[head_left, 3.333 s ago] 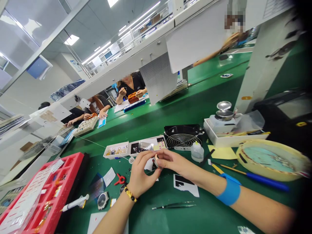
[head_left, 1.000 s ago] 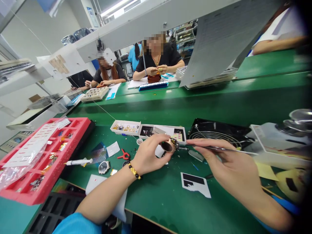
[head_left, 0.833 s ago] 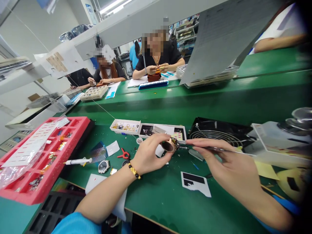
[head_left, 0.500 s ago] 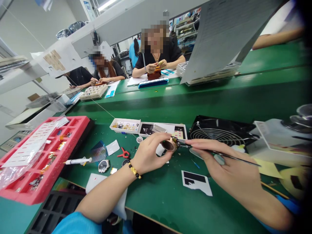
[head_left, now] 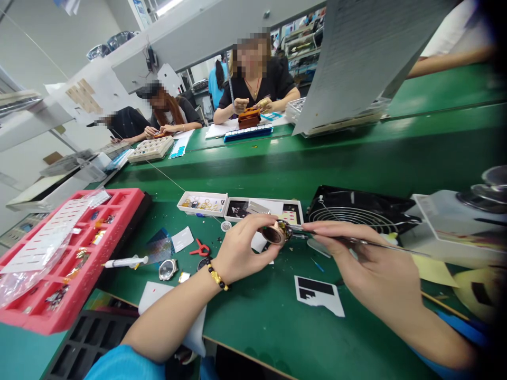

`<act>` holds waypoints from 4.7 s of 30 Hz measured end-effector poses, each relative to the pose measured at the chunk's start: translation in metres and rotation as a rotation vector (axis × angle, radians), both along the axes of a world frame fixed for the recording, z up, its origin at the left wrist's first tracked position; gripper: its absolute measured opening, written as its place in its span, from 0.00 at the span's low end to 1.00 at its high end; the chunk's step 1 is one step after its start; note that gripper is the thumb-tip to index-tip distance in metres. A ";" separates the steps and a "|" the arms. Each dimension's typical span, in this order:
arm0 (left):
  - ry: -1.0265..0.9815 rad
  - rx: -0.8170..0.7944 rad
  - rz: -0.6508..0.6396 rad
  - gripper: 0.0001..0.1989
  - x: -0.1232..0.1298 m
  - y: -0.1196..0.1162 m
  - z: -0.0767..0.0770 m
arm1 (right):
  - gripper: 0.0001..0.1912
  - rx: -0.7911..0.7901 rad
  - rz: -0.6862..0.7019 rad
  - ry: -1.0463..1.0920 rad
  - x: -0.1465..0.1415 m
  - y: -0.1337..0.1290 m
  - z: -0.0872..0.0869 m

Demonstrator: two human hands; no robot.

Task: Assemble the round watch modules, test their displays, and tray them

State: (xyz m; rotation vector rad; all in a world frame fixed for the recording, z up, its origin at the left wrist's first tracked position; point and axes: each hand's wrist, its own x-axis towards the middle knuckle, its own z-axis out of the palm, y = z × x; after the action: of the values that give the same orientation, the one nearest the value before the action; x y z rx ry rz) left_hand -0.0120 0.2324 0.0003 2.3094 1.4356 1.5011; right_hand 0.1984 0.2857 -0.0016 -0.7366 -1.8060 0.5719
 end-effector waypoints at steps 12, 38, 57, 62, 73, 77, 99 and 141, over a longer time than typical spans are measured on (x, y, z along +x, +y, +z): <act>-0.067 -0.082 0.017 0.21 0.001 -0.002 0.000 | 0.05 0.044 0.009 0.028 -0.001 0.001 -0.004; -0.024 -0.042 0.034 0.20 0.001 -0.002 0.000 | 0.06 0.038 0.057 0.005 -0.001 0.002 0.001; -0.156 -0.123 0.215 0.22 -0.010 0.004 0.001 | 0.15 0.331 0.354 -0.164 0.006 0.004 -0.002; -0.225 -0.093 0.214 0.22 -0.013 0.005 0.002 | 0.20 0.448 0.530 -0.582 -0.006 -0.007 -0.026; 0.009 0.064 0.099 0.23 -0.005 -0.004 -0.002 | 0.20 -0.092 0.419 -0.581 -0.011 -0.010 -0.016; 0.052 0.090 0.096 0.22 -0.003 -0.005 -0.003 | 0.14 -0.474 0.354 -0.291 -0.013 -0.004 -0.003; 0.147 0.048 0.087 0.22 0.004 -0.009 -0.003 | 0.20 -0.724 0.529 0.132 -0.024 -0.001 -0.005; 0.075 0.165 0.045 0.26 0.003 -0.013 0.002 | 0.24 -1.007 0.979 0.430 -0.019 0.009 -0.006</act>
State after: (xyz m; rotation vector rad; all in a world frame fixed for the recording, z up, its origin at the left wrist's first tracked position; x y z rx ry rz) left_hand -0.0092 0.2198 0.0021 2.4677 1.4421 1.6201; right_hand 0.1792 0.2945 -0.0074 -0.2300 -1.2940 2.1874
